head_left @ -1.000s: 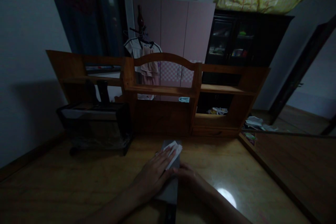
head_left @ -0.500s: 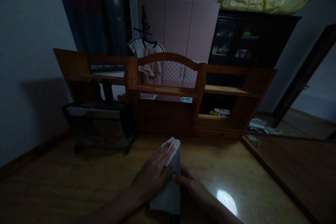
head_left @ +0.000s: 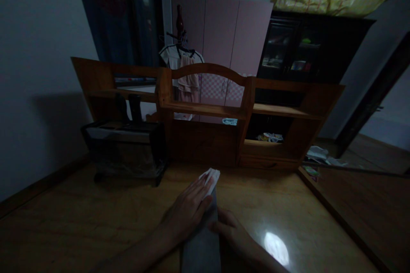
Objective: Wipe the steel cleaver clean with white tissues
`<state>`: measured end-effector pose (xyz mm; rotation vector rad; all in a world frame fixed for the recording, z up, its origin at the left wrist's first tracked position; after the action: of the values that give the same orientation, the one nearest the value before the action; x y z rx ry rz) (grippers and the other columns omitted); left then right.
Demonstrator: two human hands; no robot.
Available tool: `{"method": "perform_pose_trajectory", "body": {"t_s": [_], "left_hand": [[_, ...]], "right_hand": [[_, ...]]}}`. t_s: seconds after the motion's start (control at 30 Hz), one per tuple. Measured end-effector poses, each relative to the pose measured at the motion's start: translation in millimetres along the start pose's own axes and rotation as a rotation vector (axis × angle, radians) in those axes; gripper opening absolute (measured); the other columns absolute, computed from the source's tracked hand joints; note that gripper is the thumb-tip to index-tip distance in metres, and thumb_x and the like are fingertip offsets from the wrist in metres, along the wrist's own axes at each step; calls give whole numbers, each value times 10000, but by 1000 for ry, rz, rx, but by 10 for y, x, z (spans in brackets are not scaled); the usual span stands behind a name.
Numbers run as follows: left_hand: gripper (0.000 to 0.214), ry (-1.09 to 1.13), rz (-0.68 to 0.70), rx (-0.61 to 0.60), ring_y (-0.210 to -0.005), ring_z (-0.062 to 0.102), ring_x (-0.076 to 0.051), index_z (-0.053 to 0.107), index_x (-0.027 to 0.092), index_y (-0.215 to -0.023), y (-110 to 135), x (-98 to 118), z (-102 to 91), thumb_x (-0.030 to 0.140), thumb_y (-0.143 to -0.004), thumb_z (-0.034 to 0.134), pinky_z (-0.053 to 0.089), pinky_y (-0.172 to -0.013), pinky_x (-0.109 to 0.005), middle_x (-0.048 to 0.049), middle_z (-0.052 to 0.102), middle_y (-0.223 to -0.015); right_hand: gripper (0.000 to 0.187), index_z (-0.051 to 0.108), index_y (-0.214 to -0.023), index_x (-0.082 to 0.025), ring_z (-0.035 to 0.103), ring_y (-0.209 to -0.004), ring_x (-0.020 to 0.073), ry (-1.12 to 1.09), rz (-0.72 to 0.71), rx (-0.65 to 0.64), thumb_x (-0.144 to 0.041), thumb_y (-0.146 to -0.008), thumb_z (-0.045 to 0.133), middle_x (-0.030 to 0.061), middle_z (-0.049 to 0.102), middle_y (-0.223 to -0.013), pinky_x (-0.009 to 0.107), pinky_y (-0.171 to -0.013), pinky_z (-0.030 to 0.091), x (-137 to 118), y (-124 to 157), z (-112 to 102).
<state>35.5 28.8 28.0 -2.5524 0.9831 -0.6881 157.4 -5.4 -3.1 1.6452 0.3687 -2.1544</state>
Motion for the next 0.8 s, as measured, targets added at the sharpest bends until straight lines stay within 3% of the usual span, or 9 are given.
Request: {"method": "perform_pose_trajectory", "body": {"t_s": [0.27,0.4,0.53,0.7,0.8], "left_hand": [[513,-22,-97,112,-1427,225,-197,233,270,-1491,26,-222,59,378,-997,320,252,-1171,-424,-7,240,-1549],[495,62,-234,81,-1404,290,-202,309,274,-1466,64,-363,148,421,-993,311,270,-1156,-441,-18,353,-1506],[493,202,-327,26,-1392,313,-202,286,268,-1476,123,-426,194,407,-1005,241,307,-1136,-434,-20,353,-1505],[515,239,-333,147,-1400,300,-197,158,308,-1504,161,-385,34,365,-999,242,306,-1134,-437,2,271,-1542],[494,276,-269,151,-1412,270,-178,178,312,-1500,144,-293,-39,350,-1007,190,279,-1152,-414,30,249,-1549]], "right_hand": [[280,691,-956,-124,649,-810,228,-259,66,176,-181,-693,615,85,708,-861,349,-802,452,190,-93,-182],[255,685,-890,-131,652,-743,223,-394,58,276,-185,-641,665,82,705,-816,352,-763,476,187,-141,-265],[251,685,-909,-132,659,-781,217,-512,72,217,-288,-725,617,92,708,-886,357,-821,472,137,-178,-307],[281,696,-938,-139,662,-796,226,-525,72,182,-328,-780,559,93,711,-885,372,-839,472,106,-196,-335],[266,700,-910,-171,656,-820,220,-489,29,186,-372,-801,563,77,712,-896,381,-860,468,125,-222,-371]]}}
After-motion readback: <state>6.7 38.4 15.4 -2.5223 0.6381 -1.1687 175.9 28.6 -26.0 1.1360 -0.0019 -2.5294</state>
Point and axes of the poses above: each hand's wrist, its own y-axis away from the middle knuckle, its own z-axis out of the palm, x = y × z, the point moved 5 cm from there along -y, towards the middle knuckle
